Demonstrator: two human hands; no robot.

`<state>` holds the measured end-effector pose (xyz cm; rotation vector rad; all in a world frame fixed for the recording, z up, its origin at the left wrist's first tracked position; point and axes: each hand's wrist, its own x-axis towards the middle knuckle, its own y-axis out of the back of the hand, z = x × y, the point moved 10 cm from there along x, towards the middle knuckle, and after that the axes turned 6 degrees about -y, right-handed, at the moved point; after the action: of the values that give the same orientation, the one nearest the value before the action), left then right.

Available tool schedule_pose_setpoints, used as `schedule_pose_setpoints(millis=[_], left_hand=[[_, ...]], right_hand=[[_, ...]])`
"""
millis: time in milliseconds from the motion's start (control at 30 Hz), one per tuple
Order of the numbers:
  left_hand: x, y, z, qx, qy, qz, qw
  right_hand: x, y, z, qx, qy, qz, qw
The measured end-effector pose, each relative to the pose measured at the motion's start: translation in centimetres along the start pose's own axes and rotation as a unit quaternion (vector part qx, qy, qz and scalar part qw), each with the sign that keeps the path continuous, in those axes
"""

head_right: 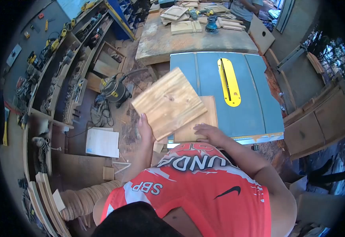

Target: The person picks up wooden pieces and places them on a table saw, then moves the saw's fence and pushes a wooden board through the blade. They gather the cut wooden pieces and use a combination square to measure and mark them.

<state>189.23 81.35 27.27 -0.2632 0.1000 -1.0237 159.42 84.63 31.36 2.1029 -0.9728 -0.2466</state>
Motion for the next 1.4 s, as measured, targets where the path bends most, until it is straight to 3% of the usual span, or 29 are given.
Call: schedule_pose_setpoints(millis=[100, 133, 167, 200, 267, 300, 367, 500, 567, 600, 633, 667, 700, 767, 800, 867, 900, 967, 1000, 1067, 1100, 1167, 1300, 1400], left_hand=[[-1.4, -1.0, -2.1, -0.025, 0.074, -0.020, 0.997], [-2.0, -1.4, -2.6, -0.034, 0.105, -0.028, 0.994], [-2.6, -1.9, -2.8, -0.042, 0.135, -0.036, 0.989], [-2.8, -2.3, -2.4, -0.041, 0.134, -0.043, 0.989], [-3.9, -3.7, -3.1, -0.070, 0.204, -0.082, 0.973], [-3.9, -3.9, -3.5, -0.069, 0.202, -0.088, 0.973], [-4.6, -4.9, -5.1, -0.071, 0.254, -0.135, 0.955], [-4.5, -5.7, -5.9, -0.046, 0.265, -0.180, 0.946], [-2.2, -5.0, -4.8, 0.111, 0.092, -0.178, 0.973], [-1.9, -5.0, -4.5, 0.111, 0.089, -0.173, 0.975], [-1.3, -5.5, -1.8, 0.249, -0.061, -0.195, 0.947], [-1.7, -6.5, 1.5, 0.380, -0.205, -0.208, 0.878], [-1.7, -6.5, 3.0, 0.383, -0.204, -0.200, 0.878], [-2.0, -8.3, 6.3, 0.518, -0.267, -0.212, 0.784], [-2.1, -8.5, 7.7, 0.521, -0.266, -0.206, 0.785], [-1.7, -8.3, 6.3, 0.415, -0.065, -0.251, 0.872], [-1.4, -7.4, 5.8, 0.415, -0.062, -0.241, 0.875], [-1.3, -4.0, 3.2, 0.467, -0.027, -0.236, 0.852], [-2.3, -2.6, 2.9, 0.444, 0.009, -0.224, 0.868], [-5.2, 0.9, 1.1, 0.381, 0.101, -0.191, 0.899], [-7.1, 3.1, -0.4, 0.341, 0.157, -0.170, 0.911], [-10.3, 9.2, -9.3, 0.069, 0.275, -0.099, 0.954], [-14.9, 15.2, -12.3, 0.064, 0.338, -0.072, 0.936], [-17.1, 17.6, -13.8, -0.091, 0.381, -0.159, 0.906]], right_hand=[[0.2, -0.1, 1.3, 0.043, -0.053, 0.008, 0.998], [0.4, 0.0, 3.5, 0.257, -0.121, 0.056, 0.957], [0.3, 0.0, 5.0, 0.458, -0.178, 0.102, 0.865], [0.4, 0.3, 4.9, 0.457, -0.177, 0.108, 0.865], [0.3, 0.1, 4.9, 0.637, -0.200, 0.114, 0.736], [0.5, 1.0, 3.5, 0.637, -0.197, 0.120, 0.736], [-0.5, 2.2, 2.7, 0.612, -0.284, 0.182, 0.715], [-1.0, 3.1, 2.5, 0.635, -0.251, 0.210, 0.700], [-1.7, 3.3, 3.2, 0.600, -0.284, 0.242, 0.708], [-1.7, 3.6, 3.0, 0.600, -0.281, 0.238, 0.710], [-2.0, 3.9, 2.7, 0.578, -0.294, 0.225, 0.727], [-2.1, 4.0, 2.3, 0.557, -0.308, 0.211, 0.742], [-2.1, 4.0, 2.1, 0.559, -0.307, 0.203, 0.743], [-1.2, 3.6, 1.5, 0.568, -0.306, 0.148, 0.750], [-1.0, 3.8, 0.9, 0.568, -0.304, 0.141, 0.752], [0.2, 4.0, -1.5, 0.523, -0.276, 0.082, 0.802], [0.7, 3.7, -1.9, 0.521, -0.274, 0.071, 0.805], [2.2, 1.7, -4.2, 0.600, -0.240, -0.030, 0.763], [2.9, 1.6, -4.6, 0.597, -0.239, -0.037, 0.765], [3.6, -0.6, -7.7, 0.595, -0.204, -0.171, 0.758], [4.0, -1.5, -7.9, 0.596, -0.208, -0.168, 0.757], [4.1, -4.7, -10.3, 0.585, -0.167, -0.266, 0.748], [4.4, -7.6, -14.1, 0.547, -0.115, -0.313, 0.768], [5.9, -11.0, -15.7, 0.519, -0.160, -0.315, 0.779]])
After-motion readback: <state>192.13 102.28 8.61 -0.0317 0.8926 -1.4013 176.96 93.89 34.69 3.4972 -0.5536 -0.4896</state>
